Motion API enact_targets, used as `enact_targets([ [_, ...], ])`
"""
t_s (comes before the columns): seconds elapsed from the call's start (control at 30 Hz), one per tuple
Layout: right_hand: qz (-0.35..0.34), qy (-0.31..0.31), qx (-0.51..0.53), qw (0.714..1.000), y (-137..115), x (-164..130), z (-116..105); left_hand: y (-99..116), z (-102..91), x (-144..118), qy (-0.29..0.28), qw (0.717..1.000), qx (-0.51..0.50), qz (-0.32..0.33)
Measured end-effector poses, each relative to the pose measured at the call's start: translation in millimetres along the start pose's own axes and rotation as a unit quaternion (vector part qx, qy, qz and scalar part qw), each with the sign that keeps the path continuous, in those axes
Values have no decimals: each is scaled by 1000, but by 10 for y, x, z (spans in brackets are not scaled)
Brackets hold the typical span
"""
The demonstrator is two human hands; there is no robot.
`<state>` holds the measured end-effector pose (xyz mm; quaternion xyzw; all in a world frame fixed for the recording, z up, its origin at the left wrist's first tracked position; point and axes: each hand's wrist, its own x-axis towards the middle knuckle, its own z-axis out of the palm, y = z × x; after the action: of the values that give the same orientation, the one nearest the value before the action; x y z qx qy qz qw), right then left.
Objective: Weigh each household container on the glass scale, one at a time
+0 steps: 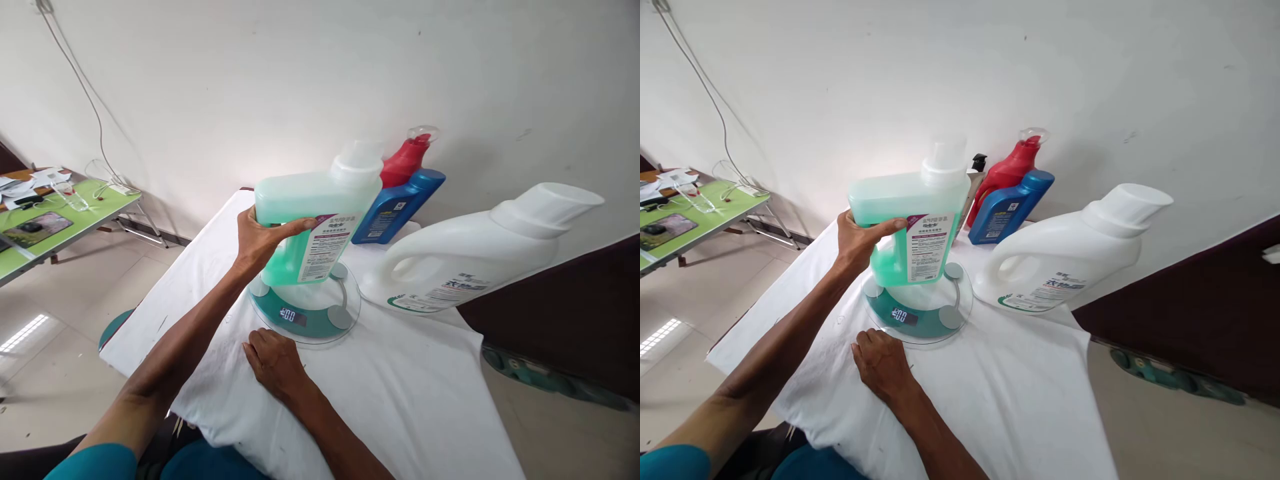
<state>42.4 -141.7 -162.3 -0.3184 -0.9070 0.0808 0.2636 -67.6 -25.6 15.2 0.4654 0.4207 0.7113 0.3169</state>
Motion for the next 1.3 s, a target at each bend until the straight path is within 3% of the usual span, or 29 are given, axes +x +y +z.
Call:
enact_targets([
  [0.27,10,-43,-2,999,-11,35,-41,-164,97,-33,-16,999,16,-23],
  [0.47,0,-33,1,999,-10,31,-29,-161,89,-13,-37,999,22,-29],
  [0.6,-8,-12,2,1000,0,20,-11,-125,14,32,-64,996,47,-29],
  [0.7,-12,1,4,1000,6,25,-12,-150,-148,119,-71,996,58,-6],
  [0.8,-13,3,0,1000,5,35,-22,-344,-390,187,-38,998,58,-13],
  [0.97,-8,8,-10,1000,0,36,-19,-992,-754,30,75,987,81,-115],
  [1.1,-11,19,-18,1000,0,20,1,-1329,-874,-99,43,984,119,-126],
  [1.3,-16,24,-9,1000,-9,17,-8,-1380,-906,-59,25,980,162,-113],
])
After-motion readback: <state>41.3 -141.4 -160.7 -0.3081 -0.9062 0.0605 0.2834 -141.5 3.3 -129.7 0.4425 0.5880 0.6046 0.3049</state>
